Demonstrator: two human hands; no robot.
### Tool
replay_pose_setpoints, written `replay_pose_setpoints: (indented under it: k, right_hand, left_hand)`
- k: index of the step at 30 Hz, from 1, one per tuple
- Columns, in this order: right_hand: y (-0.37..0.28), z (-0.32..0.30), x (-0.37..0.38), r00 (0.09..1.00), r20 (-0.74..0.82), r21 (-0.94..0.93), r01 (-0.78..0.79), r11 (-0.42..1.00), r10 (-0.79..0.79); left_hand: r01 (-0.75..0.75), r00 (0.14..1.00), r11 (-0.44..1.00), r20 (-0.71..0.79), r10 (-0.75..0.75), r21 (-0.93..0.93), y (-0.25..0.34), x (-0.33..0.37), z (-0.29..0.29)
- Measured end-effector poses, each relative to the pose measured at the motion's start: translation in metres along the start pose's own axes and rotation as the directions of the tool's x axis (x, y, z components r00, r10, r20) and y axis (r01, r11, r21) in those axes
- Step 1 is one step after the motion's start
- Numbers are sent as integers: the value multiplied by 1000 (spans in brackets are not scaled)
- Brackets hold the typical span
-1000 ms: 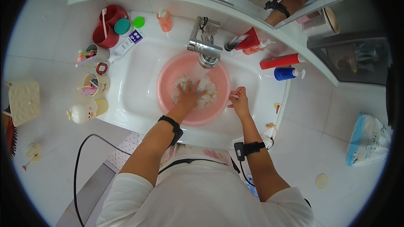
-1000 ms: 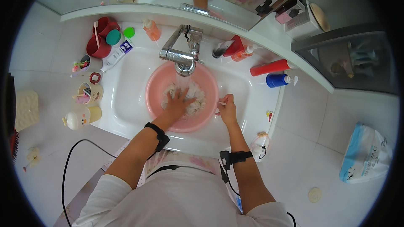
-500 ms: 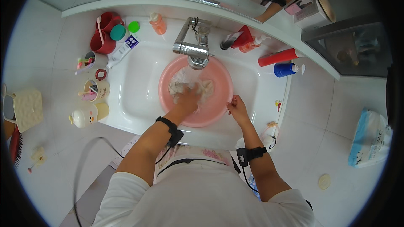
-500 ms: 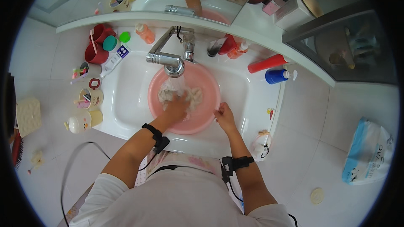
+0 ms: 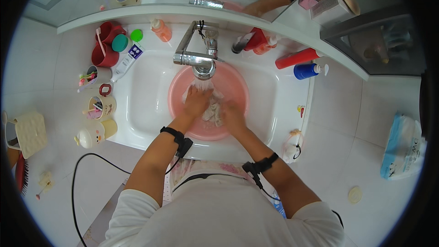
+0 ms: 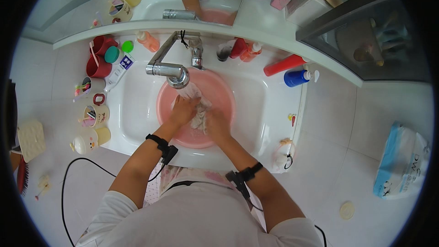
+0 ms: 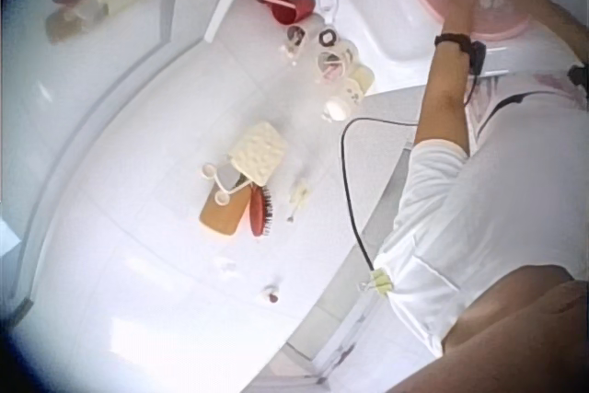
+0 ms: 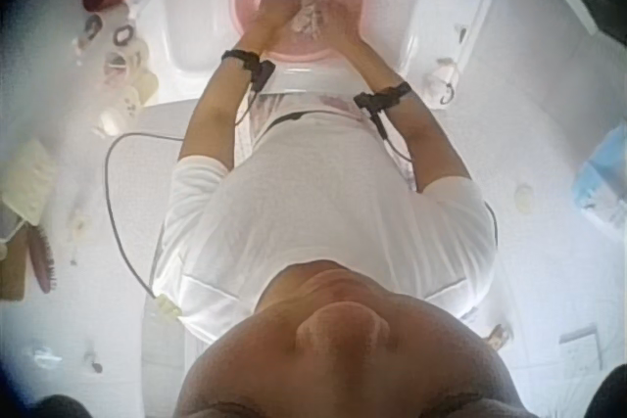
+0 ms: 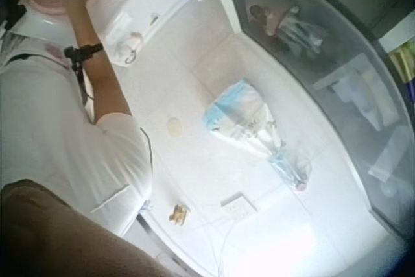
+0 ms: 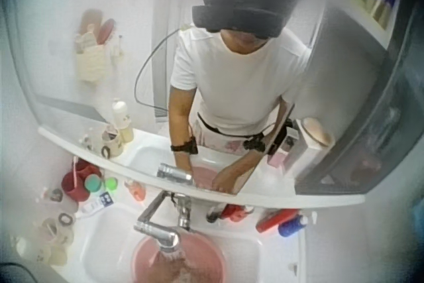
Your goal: The person takes a white cloth from a laundry bin, carries it to a bathroom sink, and washes it by hand in a pink basin using water and detergent from a packet before hanging a separate towel on a wall hook.
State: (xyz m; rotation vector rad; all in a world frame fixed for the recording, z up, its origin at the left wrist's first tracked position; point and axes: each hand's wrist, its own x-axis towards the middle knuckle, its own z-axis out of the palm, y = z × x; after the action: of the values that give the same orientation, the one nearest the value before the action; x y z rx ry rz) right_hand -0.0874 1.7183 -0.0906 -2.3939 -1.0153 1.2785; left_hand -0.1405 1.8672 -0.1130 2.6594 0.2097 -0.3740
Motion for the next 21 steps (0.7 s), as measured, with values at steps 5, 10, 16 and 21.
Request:
replay_pose_setpoints:
  k: [5,10,16,21]
  right_hand:
    - [0,4,36,961,-175,-225,174,959,-216]
    - [7,26,53,744,-590,-488,-18,872,-315]
    - [-1,-24,40,871,-413,-465,49,884,-265]
    - [27,7,57,885,-422,33,229,973,-194]
  left_hand:
    - [-45,996,953,92,18,301,-17,-7,11]
    - [69,990,958,-140,-31,279,-19,3,56]
    - [149,977,967,-181,-112,208,-27,-15,18]
    - [-122,992,992,34,122,-12,-17,-22,2]
